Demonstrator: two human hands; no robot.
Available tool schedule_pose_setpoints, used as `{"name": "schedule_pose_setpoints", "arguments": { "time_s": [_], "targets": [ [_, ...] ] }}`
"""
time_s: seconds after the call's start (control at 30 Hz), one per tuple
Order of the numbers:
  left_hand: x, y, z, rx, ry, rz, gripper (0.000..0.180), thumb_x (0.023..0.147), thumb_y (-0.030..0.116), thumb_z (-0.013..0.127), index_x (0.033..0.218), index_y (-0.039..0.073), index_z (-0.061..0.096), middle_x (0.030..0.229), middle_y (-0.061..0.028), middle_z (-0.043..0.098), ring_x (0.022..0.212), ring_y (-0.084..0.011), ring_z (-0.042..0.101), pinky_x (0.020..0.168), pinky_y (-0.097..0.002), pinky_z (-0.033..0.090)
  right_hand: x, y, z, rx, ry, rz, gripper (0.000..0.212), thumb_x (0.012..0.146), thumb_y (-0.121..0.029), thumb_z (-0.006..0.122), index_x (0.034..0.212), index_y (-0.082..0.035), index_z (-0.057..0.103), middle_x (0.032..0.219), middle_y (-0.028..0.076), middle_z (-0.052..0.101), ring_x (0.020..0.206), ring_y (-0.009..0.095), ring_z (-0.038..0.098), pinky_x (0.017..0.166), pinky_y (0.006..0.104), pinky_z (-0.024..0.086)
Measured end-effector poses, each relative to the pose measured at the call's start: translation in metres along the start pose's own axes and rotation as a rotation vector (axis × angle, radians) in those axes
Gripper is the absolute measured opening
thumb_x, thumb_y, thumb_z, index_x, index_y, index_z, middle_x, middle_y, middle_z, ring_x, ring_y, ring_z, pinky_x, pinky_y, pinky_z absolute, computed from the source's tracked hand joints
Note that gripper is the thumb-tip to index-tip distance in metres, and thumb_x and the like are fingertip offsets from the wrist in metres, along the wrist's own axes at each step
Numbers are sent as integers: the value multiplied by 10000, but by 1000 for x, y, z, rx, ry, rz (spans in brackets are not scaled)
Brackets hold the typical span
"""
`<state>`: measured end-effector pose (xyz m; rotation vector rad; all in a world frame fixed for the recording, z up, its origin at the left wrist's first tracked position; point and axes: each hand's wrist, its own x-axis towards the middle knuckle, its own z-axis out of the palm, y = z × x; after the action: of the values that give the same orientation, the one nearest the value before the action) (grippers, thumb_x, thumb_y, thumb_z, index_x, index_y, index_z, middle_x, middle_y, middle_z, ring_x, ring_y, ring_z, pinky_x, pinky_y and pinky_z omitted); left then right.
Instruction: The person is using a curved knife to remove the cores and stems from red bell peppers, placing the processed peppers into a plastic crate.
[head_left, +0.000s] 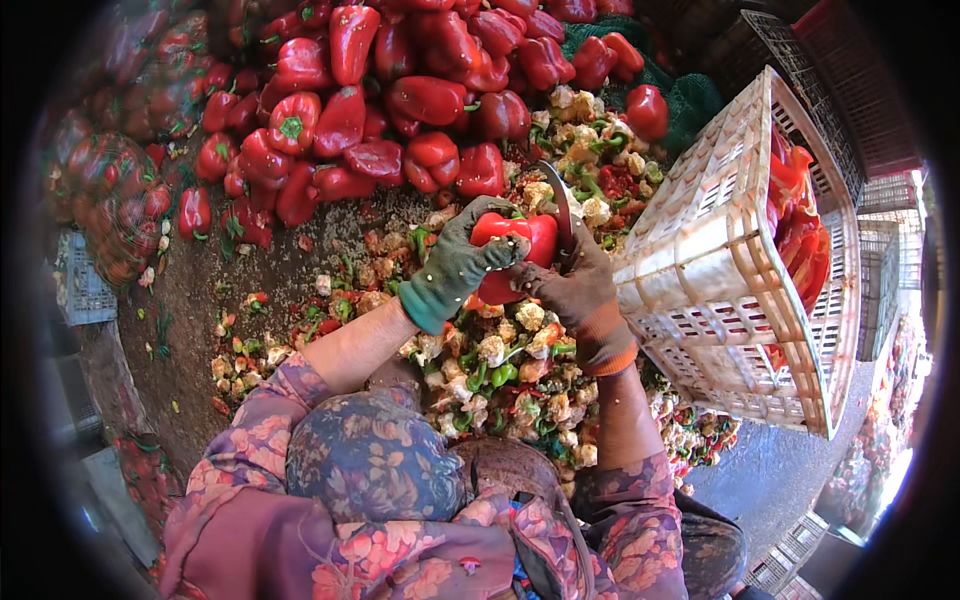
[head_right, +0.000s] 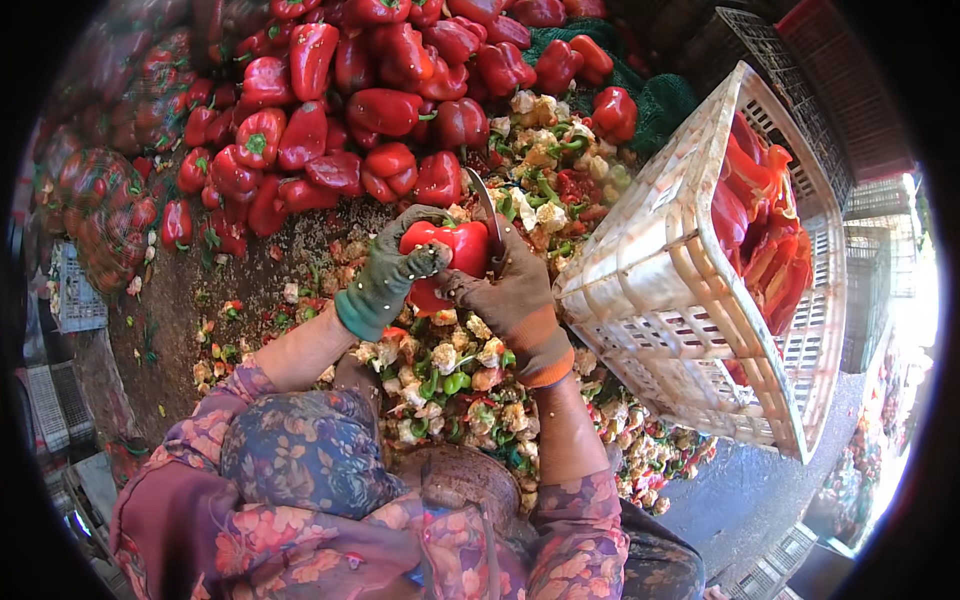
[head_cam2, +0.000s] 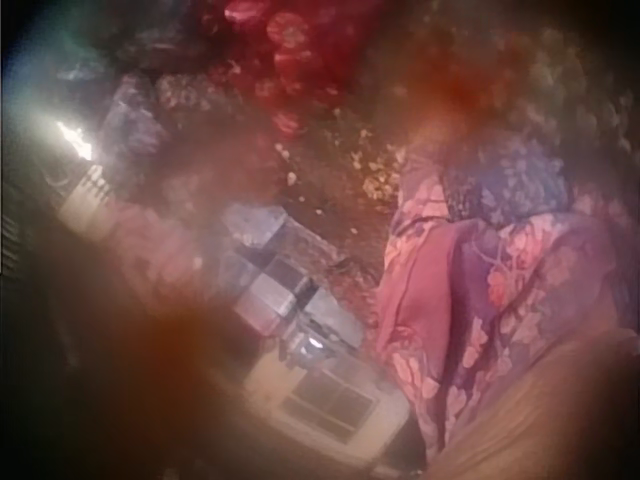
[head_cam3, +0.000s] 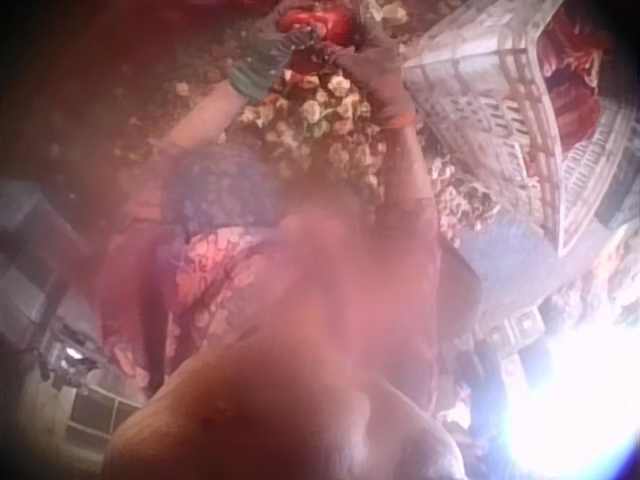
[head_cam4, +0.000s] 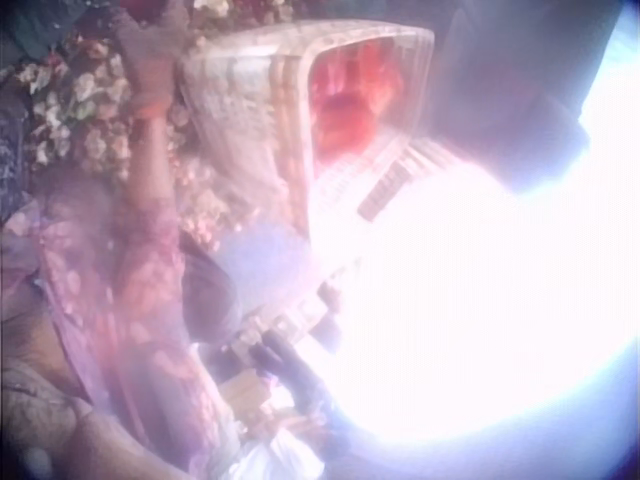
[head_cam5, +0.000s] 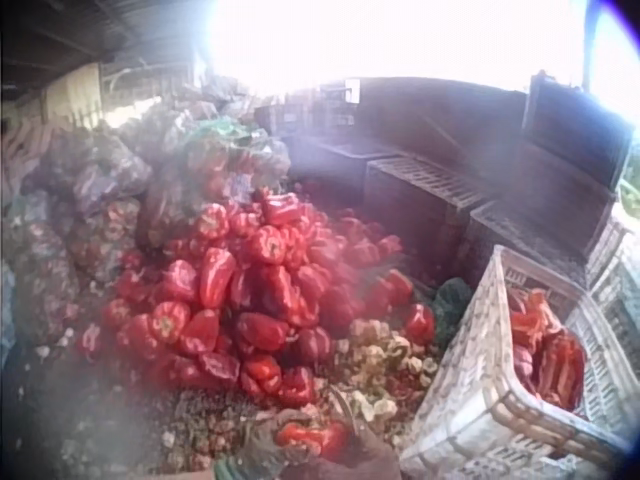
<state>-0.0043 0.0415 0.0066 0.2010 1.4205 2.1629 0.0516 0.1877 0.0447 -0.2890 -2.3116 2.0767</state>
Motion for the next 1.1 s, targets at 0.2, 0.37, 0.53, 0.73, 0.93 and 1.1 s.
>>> {"name": "schedule_pose_setpoints", "arguments": {
  "time_s": [0.2,0.37,0.53,0.73,0.93,1.1],
  "targets": [
    [2,10,9,-383,-39,-173,387,798,355,712,1035,81,574,944,-41,621,829,-155,624,740,-323,531,-8,21,5,429,88,43,541,741,24,712,1230,-7,484,1058,84,615,895,140,609,775,266,528],
    [0,9,20,-587,74,-105,460,830,462,631,1035,55,574,913,-124,642,843,-256,640,756,-393,542,-26,12,16,-59,106,-191,437,742,-33,742,1126,-9,535,981,71,636,822,143,620,686,276,537],
    [39,-32,-38,-677,200,-312,598,802,605,567,1079,76,554,798,-64,586,607,-174,545,527,-308,453,-61,-14,20,-659,40,-640,520,648,-151,807,1095,-81,550,972,127,628,824,243,627,704,334,505],
    [17,-7,-38,-668,-165,-116,535,904,525,455,1123,43,531,1029,-146,588,765,-239,608,558,-384,543,-52,-115,-89,-541,869,-669,448,847,4,604,1273,-8,465,1179,173,557,951,267,620,824,359,550],
    [-5,-3,-7,-547,-383,-254,633,883,569,467,1209,27,499,1069,-113,618,906,-220,622,758,-335,529,-30,-80,-34,-869,234,-401,506,670,-173,769,1124,-53,580,1004,144,621,933,299,606,772,391,501],
    [-35,-13,-9,-143,-163,-160,517,927,388,520,1316,55,448,1205,-38,561,1094,-136,527,961,-290,408,-17,-31,-8,-721,-163,-259,288,690,-235,713,929,-125,596,745,79,594,718,305,607,626,406,486]
  ]
}}
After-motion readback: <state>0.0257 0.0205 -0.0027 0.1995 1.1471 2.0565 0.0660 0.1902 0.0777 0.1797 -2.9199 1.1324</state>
